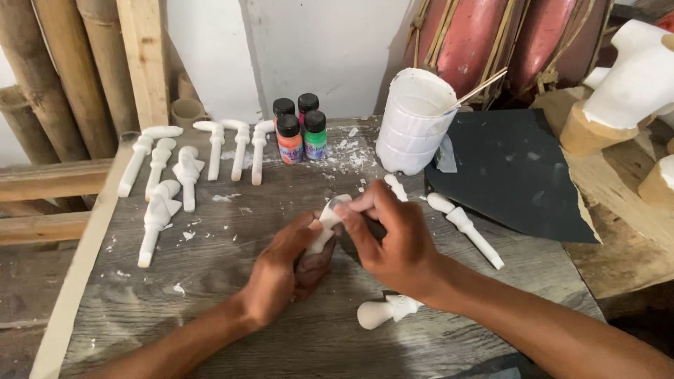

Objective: Scraping and refining the surface of small white plastic components using a handheld tool

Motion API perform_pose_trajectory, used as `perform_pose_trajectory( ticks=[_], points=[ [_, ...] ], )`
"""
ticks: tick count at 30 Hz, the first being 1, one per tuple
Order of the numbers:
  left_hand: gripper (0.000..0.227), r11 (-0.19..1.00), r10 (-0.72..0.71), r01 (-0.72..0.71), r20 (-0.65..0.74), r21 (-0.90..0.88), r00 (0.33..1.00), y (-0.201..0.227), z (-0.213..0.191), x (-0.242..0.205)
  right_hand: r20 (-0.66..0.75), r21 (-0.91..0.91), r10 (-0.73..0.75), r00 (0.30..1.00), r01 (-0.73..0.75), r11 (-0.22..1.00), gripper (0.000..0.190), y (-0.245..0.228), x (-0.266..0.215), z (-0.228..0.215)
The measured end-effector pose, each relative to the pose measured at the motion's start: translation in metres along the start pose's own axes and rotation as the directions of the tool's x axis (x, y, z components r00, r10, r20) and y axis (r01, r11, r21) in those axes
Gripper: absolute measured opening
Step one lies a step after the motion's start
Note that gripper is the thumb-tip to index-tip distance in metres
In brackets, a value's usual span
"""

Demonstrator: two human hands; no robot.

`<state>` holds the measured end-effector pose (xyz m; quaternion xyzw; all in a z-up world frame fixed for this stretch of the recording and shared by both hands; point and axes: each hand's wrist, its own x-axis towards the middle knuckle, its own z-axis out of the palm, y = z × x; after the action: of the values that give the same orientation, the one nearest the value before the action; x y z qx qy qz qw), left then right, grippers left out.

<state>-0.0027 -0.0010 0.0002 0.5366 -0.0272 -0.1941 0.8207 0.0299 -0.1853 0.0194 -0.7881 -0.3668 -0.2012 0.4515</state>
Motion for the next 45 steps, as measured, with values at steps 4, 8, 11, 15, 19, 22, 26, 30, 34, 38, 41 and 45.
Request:
perform_pose_trajectory(
  ticks=[4, 8, 11, 15, 19, 22, 26, 30, 34, 38, 41, 45],
  points=[
    [0.026, 0.999, -0.029, 0.029, -0.011, -0.031, 1.000, -0.003, -0.001, 0.004, -0.060, -0.043, -0.010, 0.998, 0.007, 0.999, 0.018, -0.001, 0.007, 0.000],
    [0.022, 0.999, -0.044, 0.042, -0.074, -0.019, 0.996, -0.006, 0.004, 0.001, -0.096, -0.009, 0.087, 0.992, -0.088, 0.996, 0.023, -0.003, 0.005, -0.005],
    [0.021, 1.000, -0.017, 0.017, -0.031, -0.026, 0.999, 0.000, 0.003, 0.000, -0.071, 0.036, 0.129, 0.989, -0.127, 0.991, 0.025, -0.001, 0.007, -0.003],
    [0.024, 0.998, 0.043, -0.044, -0.019, -0.045, 0.999, -0.002, 0.002, 0.001, -0.027, 0.061, 0.144, 0.989, -0.142, 0.988, 0.023, -0.005, 0.004, 0.001],
    [0.021, 0.993, 0.003, -0.003, 0.000, -0.116, 1.000, -0.008, -0.001, 0.004, -0.092, -0.011, 0.139, 0.986, -0.140, 0.990, 0.023, -0.001, 0.001, 0.003],
    [0.024, 1.000, 0.016, -0.016, -0.039, 0.004, 0.999, 0.004, 0.006, 0.000, -0.022, -0.035, -0.020, 1.000, 0.020, 0.999, 0.021, -0.002, 0.000, 0.002],
    [0.024, 0.999, -0.024, 0.026, -0.069, 0.026, 0.997, 0.000, 0.002, 0.000, 0.008, -0.035, -0.010, 1.000, 0.010, 0.999, 0.023, 0.002, 0.002, 0.003],
    [0.033, 1.000, 0.014, -0.014, -0.014, -0.020, 1.000, -0.006, -0.001, 0.004, 0.011, -0.050, -0.039, 0.999, 0.039, 0.998, 0.021, 0.001, 0.002, 0.003],
    [0.021, 1.000, 0.008, -0.008, -0.056, 0.007, 0.998, 0.002, 0.007, -0.003, -0.006, -0.022, -0.043, 0.999, 0.043, 0.999, 0.017, 0.000, -0.002, 0.007],
    [0.016, 0.999, -0.031, 0.033, -0.113, 0.020, 0.993, 0.005, 0.005, 0.001, -0.054, -0.045, -0.026, 0.998, 0.023, 0.999, 0.017, -0.001, 0.004, 0.007],
    [0.020, 1.000, -0.001, 0.000, -0.090, -0.007, 0.996, -0.004, 0.004, 0.000, -0.027, -0.051, 0.007, 1.000, -0.009, 0.999, 0.019, -0.003, -0.003, 0.006],
    [0.016, 1.000, 0.030, -0.030, -0.041, 0.004, 0.999, -0.001, 0.005, -0.003, -0.089, -0.074, 0.038, 0.995, -0.045, 0.996, 0.021, -0.001, 0.002, 0.005]
  ],
)
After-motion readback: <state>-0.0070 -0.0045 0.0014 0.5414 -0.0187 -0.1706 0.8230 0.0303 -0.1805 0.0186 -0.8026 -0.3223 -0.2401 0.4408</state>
